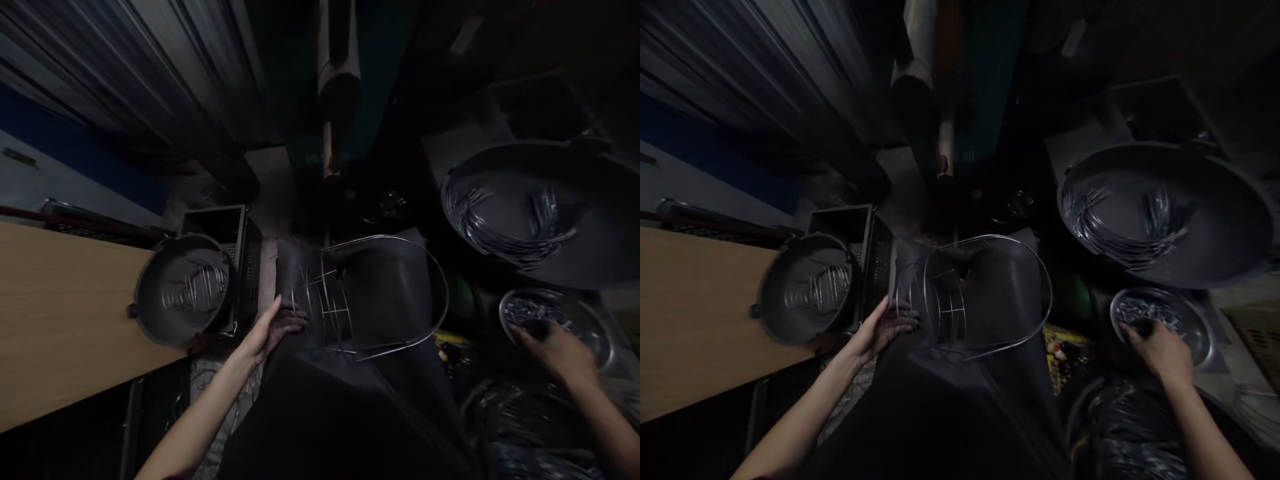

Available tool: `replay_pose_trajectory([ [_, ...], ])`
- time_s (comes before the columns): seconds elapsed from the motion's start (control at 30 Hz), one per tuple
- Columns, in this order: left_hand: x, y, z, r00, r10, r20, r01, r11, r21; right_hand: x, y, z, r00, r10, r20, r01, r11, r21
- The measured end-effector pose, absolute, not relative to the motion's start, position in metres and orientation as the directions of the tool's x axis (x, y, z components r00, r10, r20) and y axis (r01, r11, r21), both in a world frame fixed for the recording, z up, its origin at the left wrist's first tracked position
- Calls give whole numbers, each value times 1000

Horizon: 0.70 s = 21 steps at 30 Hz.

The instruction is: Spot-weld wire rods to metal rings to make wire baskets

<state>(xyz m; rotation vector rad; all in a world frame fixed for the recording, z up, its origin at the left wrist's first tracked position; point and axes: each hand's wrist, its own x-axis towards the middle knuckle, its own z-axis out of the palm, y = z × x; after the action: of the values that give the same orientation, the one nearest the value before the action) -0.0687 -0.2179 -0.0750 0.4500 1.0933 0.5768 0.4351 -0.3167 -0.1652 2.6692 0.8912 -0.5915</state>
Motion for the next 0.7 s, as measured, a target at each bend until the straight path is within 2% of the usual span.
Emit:
replay_pose_trajectory([
  [0.1,-52,-203,-84,174,740,-650,-308,668,678,432,-311,-156,735,476,-483,590,-800,111],
  [0.17,-37,-188,-85,232,758,-610,-326,651,686,432,-309,-152,739,466,-487,577,-811,99],
  [0.27,-20,-167,-84,365,687,-629,-312,727,612,432,-311,-150,732,488,-475,574,-817,46],
  [0.37,-11,-149,-89,340,632,-697,-286,775,564,432,-313,-152,746,497,-443,562,-827,18],
  [0.47,-7,-133,-96,280,612,-739,-310,787,534,427,-310,-152,807,414,-421,485,-872,72],
  [0.57,-3,-124,-92,329,554,-765,-307,829,468,421,-307,-152,862,316,-396,393,-910,129],
  [0.67,0,-133,-71,365,600,-712,-316,799,511,424,-316,-157,906,296,-303,343,-932,114],
  [0.7,0,-140,-63,356,658,-664,-343,753,562,428,-322,-161,905,359,-230,382,-922,65],
])
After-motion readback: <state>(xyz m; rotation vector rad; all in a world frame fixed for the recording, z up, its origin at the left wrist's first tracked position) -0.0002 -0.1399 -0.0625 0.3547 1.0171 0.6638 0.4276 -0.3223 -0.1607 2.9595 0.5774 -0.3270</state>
